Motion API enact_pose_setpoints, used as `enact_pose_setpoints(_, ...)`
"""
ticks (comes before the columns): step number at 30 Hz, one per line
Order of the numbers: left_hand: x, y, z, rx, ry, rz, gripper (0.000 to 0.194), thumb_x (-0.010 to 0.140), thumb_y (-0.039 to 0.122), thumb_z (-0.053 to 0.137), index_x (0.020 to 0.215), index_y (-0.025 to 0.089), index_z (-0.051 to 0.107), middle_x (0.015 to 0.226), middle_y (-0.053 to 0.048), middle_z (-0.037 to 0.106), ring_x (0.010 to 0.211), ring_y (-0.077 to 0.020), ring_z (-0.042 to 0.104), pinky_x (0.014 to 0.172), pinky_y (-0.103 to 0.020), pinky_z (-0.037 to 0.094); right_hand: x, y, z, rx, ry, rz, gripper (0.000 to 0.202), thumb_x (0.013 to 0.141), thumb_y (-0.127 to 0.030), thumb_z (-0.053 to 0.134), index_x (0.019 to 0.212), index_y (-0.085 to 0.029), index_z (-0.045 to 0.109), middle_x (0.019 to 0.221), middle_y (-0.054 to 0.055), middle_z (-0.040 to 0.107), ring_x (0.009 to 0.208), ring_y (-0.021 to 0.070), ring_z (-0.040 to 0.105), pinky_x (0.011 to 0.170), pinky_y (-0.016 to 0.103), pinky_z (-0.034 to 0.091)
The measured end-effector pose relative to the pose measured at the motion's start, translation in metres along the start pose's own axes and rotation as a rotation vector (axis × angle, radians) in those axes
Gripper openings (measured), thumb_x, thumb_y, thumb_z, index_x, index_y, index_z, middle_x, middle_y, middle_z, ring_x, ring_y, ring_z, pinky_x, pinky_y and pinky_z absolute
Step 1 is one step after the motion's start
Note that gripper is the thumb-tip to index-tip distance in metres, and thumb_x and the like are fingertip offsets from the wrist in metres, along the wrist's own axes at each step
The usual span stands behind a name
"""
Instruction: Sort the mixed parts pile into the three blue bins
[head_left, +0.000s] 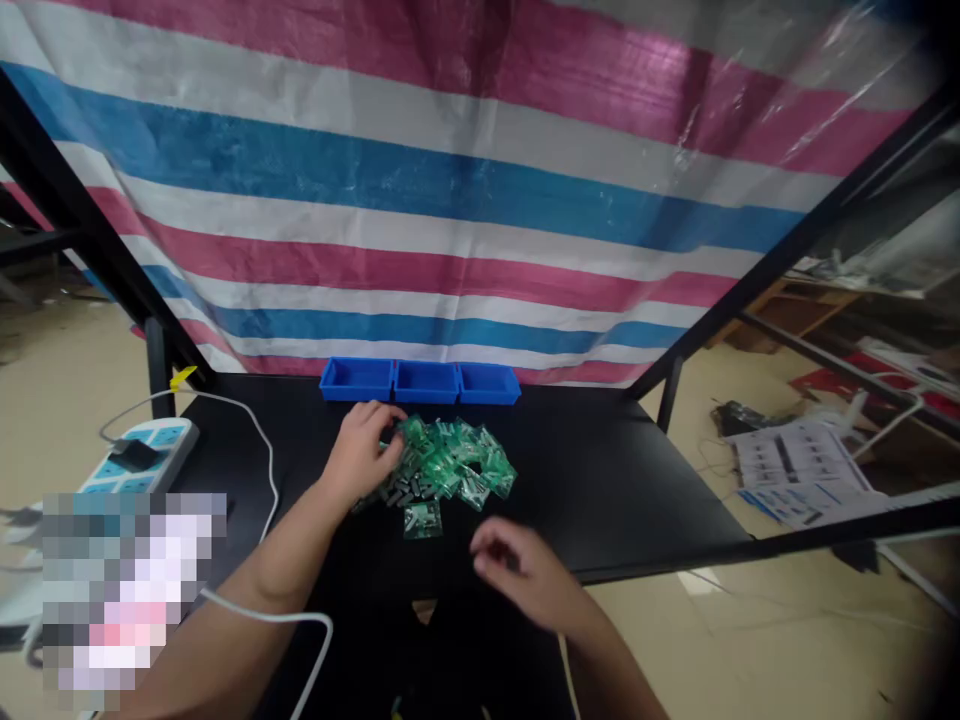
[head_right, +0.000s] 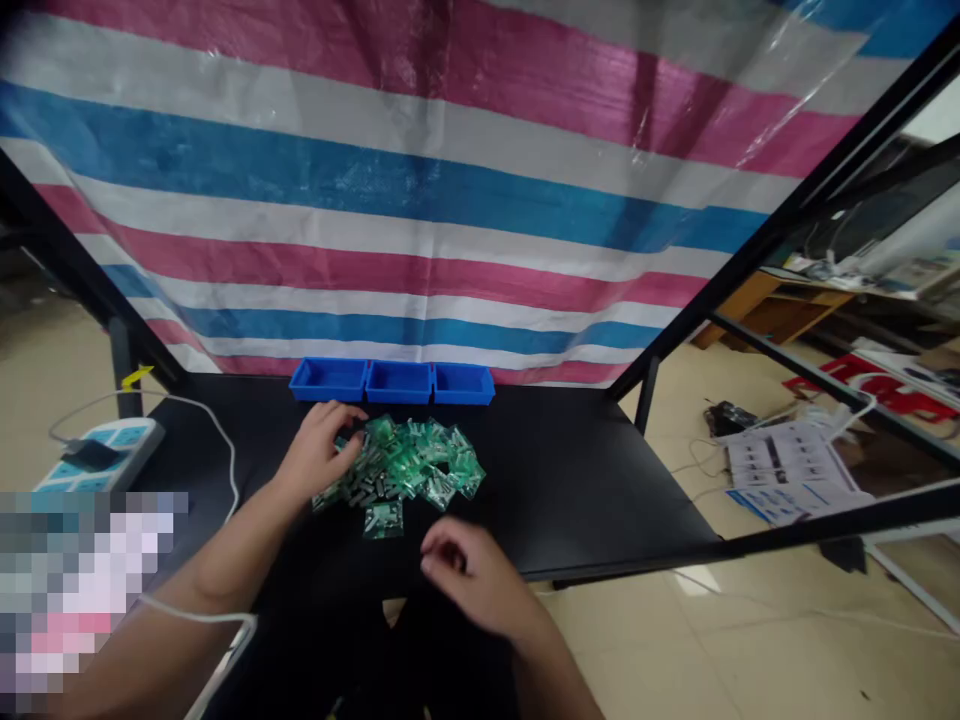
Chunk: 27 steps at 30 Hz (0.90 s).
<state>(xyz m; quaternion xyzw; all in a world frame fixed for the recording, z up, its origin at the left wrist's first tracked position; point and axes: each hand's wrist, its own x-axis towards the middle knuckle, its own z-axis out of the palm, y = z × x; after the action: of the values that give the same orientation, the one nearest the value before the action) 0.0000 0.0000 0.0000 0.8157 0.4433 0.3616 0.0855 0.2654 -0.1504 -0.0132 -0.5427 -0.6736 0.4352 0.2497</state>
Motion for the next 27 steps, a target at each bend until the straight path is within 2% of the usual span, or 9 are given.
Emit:
enact_pose_setpoints(1,0.010,-0.007,0.004,-0.002,0.021,-0.005,0.022,0.088,0.023,0.052,0.106,0.019,0.063,0.090,-0.006,0.060,0.090,-0.0238,0.055,0.086,-0.039,0.043,0.010,0.008,-0.008,-0.067,0.198,-0.006,0.022,0.091,-0.038,0.057,0.101,-0.021,0.067,0.087,0.003,0.066,0.078,0.0173,0.060,0.072,0.027,0.047)
enact_pose_setpoints(3,0.022,-0.018,0.014,-0.020,0.040,-0.006,0.022,0.088,0.022,0.051,0.106,0.019,0.064,0.091,-0.006,0.061,0.091,-0.0233,0.055,0.087,-0.038,0.042,0.030,0.028,-0.022,-0.208,0.497,0.009,0.024,0.090,-0.037,0.057,0.105,-0.019,0.065,0.099,0.009,0.065,0.087,0.0203,0.060,0.074,0.029,0.048)
enact_pose_setpoints(5,0.026,-0.028,0.025,-0.039,0.082,-0.023,0.020,0.088,0.022,0.051,0.103,0.018,0.064,0.092,-0.006,0.062,0.093,-0.0233,0.056,0.088,-0.038,0.042,0.047,0.050,-0.032,-0.278,0.604,0.103,0.035,0.085,-0.037,0.061,0.114,-0.018,0.063,0.108,0.011,0.062,0.087,0.0211,0.061,0.070,0.030,0.049)
enact_pose_setpoints(9,0.017,-0.044,0.040,-0.087,0.108,-0.076,0.017,0.088,0.021,0.051,0.097,0.018,0.065,0.088,-0.005,0.063,0.090,-0.0225,0.058,0.086,-0.037,0.044,0.064,0.078,-0.045,-0.314,0.515,0.213,0.038,0.079,-0.035,0.065,0.114,-0.020,0.063,0.109,0.008,0.063,0.077,0.0169,0.061,0.075,0.032,0.050)
enact_pose_setpoints(13,0.010,-0.053,0.041,-0.146,0.071,-0.146,0.018,0.088,0.024,0.052,0.100,0.020,0.065,0.085,-0.004,0.062,0.085,-0.0211,0.058,0.079,-0.034,0.045,0.065,0.088,-0.050,-0.258,0.466,0.200,0.034,0.078,-0.035,0.065,0.108,-0.020,0.063,0.094,0.004,0.066,0.069,0.0149,0.059,0.071,0.029,0.048)
enact_pose_setpoints(16,0.010,-0.058,0.041,-0.154,-0.020,-0.185,0.020,0.087,0.027,0.054,0.102,0.020,0.066,0.084,-0.003,0.062,0.084,-0.0211,0.059,0.076,-0.033,0.046,0.063,0.090,-0.055,-0.202,0.418,0.197,0.027,0.077,-0.034,0.063,0.099,-0.019,0.065,0.082,0.002,0.066,0.070,0.0161,0.059,0.070,0.028,0.046)
enact_pose_setpoints(20,0.009,-0.061,0.044,-0.129,-0.117,-0.212,0.030,0.087,0.038,0.059,0.110,0.020,0.067,0.092,-0.006,0.064,0.090,-0.0232,0.060,0.079,-0.035,0.048,0.060,0.086,-0.065,-0.175,0.368,0.163,0.018,0.078,-0.034,0.060,0.081,-0.018,0.066,0.075,0.001,0.064,0.071,0.0170,0.058,0.069,0.028,0.043)
enact_pose_setpoints(23,0.006,-0.061,0.046,-0.092,-0.175,-0.217,0.038,0.088,0.047,0.060,0.113,0.020,0.068,0.098,-0.008,0.065,0.093,-0.0251,0.060,0.082,-0.038,0.048,0.062,0.074,-0.076,-0.114,0.368,0.124,0.020,0.079,-0.037,0.062,0.078,-0.018,0.066,0.071,0.000,0.061,0.069,0.0167,0.057,0.066,0.027,0.042)
enact_pose_setpoints(27,0.004,-0.058,0.048,-0.043,-0.209,-0.194,0.039,0.091,0.051,0.056,0.111,0.020,0.069,0.101,-0.010,0.067,0.094,-0.0259,0.060,0.086,-0.040,0.046,0.081,0.057,-0.090,0.046,0.479,0.043,0.025,0.079,-0.041,0.068,0.082,-0.017,0.067,0.065,-0.002,0.056,0.059,0.0130,0.050,0.056,0.025,0.038)
